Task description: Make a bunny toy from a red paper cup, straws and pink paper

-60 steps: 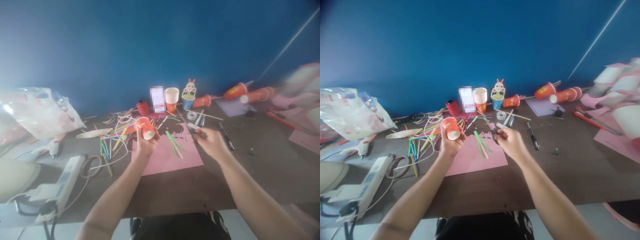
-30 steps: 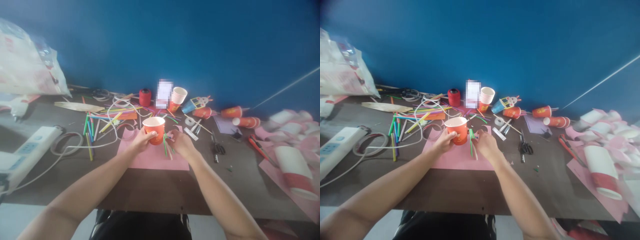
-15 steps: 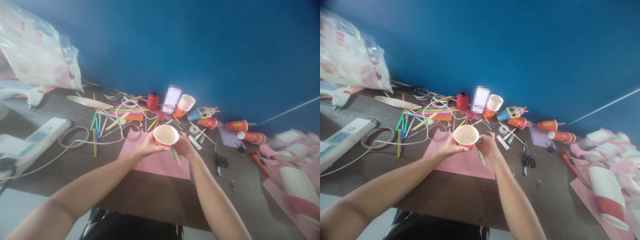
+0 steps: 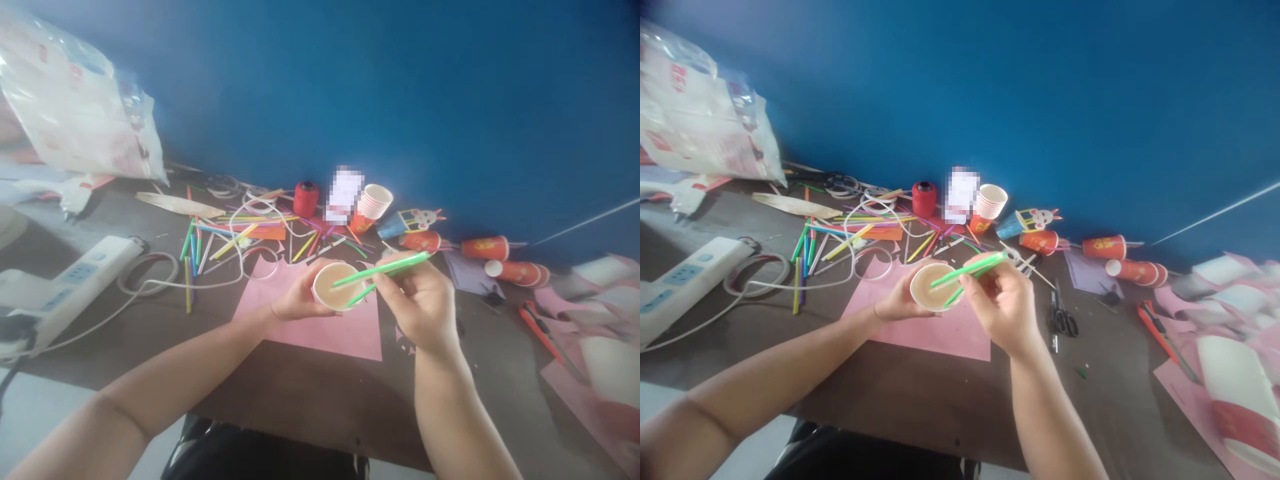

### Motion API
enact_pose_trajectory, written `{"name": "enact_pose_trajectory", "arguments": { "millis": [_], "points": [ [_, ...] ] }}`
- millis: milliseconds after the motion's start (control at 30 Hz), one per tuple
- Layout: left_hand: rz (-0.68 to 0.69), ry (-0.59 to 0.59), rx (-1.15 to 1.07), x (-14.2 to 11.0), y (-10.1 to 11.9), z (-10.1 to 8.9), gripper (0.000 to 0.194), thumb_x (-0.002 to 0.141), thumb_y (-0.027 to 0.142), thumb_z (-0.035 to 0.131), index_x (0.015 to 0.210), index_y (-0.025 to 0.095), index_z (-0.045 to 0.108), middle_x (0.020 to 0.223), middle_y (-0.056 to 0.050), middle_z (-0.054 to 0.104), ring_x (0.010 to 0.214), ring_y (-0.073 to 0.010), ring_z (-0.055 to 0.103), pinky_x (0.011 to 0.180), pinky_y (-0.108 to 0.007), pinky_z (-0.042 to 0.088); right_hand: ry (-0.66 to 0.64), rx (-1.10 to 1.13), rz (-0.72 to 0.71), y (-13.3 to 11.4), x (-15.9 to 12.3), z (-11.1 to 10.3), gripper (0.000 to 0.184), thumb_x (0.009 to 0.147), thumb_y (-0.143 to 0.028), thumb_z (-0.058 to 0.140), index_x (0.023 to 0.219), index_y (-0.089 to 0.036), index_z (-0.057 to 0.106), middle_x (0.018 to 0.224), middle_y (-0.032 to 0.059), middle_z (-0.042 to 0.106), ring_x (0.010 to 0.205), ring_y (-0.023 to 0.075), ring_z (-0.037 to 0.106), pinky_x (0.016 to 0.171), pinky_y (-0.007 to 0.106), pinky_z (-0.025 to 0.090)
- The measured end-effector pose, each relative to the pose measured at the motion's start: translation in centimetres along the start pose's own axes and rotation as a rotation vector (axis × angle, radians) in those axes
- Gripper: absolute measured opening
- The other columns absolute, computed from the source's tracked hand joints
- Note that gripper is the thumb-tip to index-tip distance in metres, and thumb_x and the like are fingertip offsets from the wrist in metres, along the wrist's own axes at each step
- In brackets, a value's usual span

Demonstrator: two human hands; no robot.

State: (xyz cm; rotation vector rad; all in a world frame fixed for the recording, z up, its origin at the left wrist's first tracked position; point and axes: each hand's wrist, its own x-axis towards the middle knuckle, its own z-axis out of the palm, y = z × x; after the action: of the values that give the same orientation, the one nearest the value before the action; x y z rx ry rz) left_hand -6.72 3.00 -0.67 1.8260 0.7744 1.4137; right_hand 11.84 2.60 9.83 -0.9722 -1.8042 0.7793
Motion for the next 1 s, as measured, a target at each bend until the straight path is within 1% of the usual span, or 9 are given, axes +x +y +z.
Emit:
{"name": "enact_pose_trajectory", "arguments": {
  "millis": [100, 233, 400, 467, 700, 833, 1000],
  "points": [
    [-0.014, -0.023, -0.002, 0.0, -0.1, 0.0, 0.078, 0.055, 0.033, 0.081, 0.122, 0.020, 0.046, 0.118, -0.013, 0.052, 0.110, -0.0297, 0.052, 0.094, -0.046, 0.042, -0.084, -0.137, -0.013, 0.2, 0.0, 0.2, 0.009, 0.078, -0.021, 0.061, 0.087, -0.021, 0.062, 0.070, -0.0023, 0.061, 0.054, 0.0095, 0.050, 0.050, 0.023, 0.041],
    [-0.040, -0.042, -0.001, -0.1, -0.3, 0.0, 0.077, 0.056, 0.034, 0.081, 0.123, 0.021, 0.045, 0.119, -0.013, 0.052, 0.110, -0.0301, 0.052, 0.093, -0.046, 0.043, -0.173, -0.255, -0.008, 0.7, 0.2, 0.2, 0.008, 0.080, -0.021, 0.059, 0.087, -0.023, 0.062, 0.078, -0.0024, 0.063, 0.054, 0.0087, 0.046, 0.053, 0.023, 0.040],
    [-0.052, -0.053, 0.033, -0.2, -0.2, 0.0, 0.079, 0.055, 0.034, 0.081, 0.124, 0.022, 0.045, 0.119, -0.012, 0.052, 0.109, -0.0299, 0.052, 0.092, -0.044, 0.044, -0.264, -0.385, 0.025, 0.6, 0.2, 0.5, 0.009, 0.081, -0.023, 0.057, 0.088, -0.025, 0.061, 0.074, -0.0033, 0.062, 0.058, 0.0103, 0.048, 0.061, 0.025, 0.040],
    [-0.048, -0.064, 0.032, -0.2, -0.2, 0.1, 0.080, 0.055, 0.034, 0.081, 0.124, 0.022, 0.045, 0.119, -0.012, 0.052, 0.110, -0.0296, 0.052, 0.092, -0.043, 0.044, -0.273, -0.412, 0.016, 0.5, 0.2, 0.7, 0.009, 0.081, -0.023, 0.057, 0.087, -0.025, 0.062, 0.071, -0.0035, 0.062, 0.059, 0.0107, 0.048, 0.062, 0.025, 0.040],
    [-0.046, -0.052, 0.004, -0.3, -0.2, 0.3, 0.077, 0.056, 0.034, 0.080, 0.124, 0.022, 0.045, 0.120, -0.012, 0.053, 0.110, -0.0299, 0.053, 0.091, -0.045, 0.045, -0.261, -0.453, 0.020, 0.6, 0.1, 1.1, 0.008, 0.080, -0.023, 0.056, 0.086, -0.024, 0.061, 0.063, -0.0046, 0.056, 0.052, 0.0097, 0.045, 0.053, 0.023, 0.035],
    [-0.054, -0.046, -0.040, -0.3, -0.3, 0.3, 0.076, 0.056, 0.033, 0.080, 0.123, 0.022, 0.046, 0.119, -0.012, 0.054, 0.109, -0.0294, 0.054, 0.091, -0.043, 0.045, -0.274, -0.463, 0.004, 0.4, 0.1, 1.2, 0.009, 0.077, -0.020, 0.057, 0.085, -0.024, 0.061, 0.064, -0.0047, 0.059, 0.050, 0.0092, 0.046, 0.052, 0.023, 0.034],
    [-0.099, -0.059, -0.095, -0.3, -0.2, 0.4, 0.075, 0.057, 0.033, 0.080, 0.123, 0.021, 0.046, 0.118, -0.012, 0.056, 0.107, -0.0294, 0.056, 0.089, -0.043, 0.047, -0.327, -0.492, 0.003, 0.2, 0.3, 0.7, 0.010, 0.078, -0.020, 0.056, 0.084, -0.024, 0.062, 0.059, -0.0049, 0.058, 0.048, 0.0094, 0.045, 0.051, 0.023, 0.032]
  ]
}}
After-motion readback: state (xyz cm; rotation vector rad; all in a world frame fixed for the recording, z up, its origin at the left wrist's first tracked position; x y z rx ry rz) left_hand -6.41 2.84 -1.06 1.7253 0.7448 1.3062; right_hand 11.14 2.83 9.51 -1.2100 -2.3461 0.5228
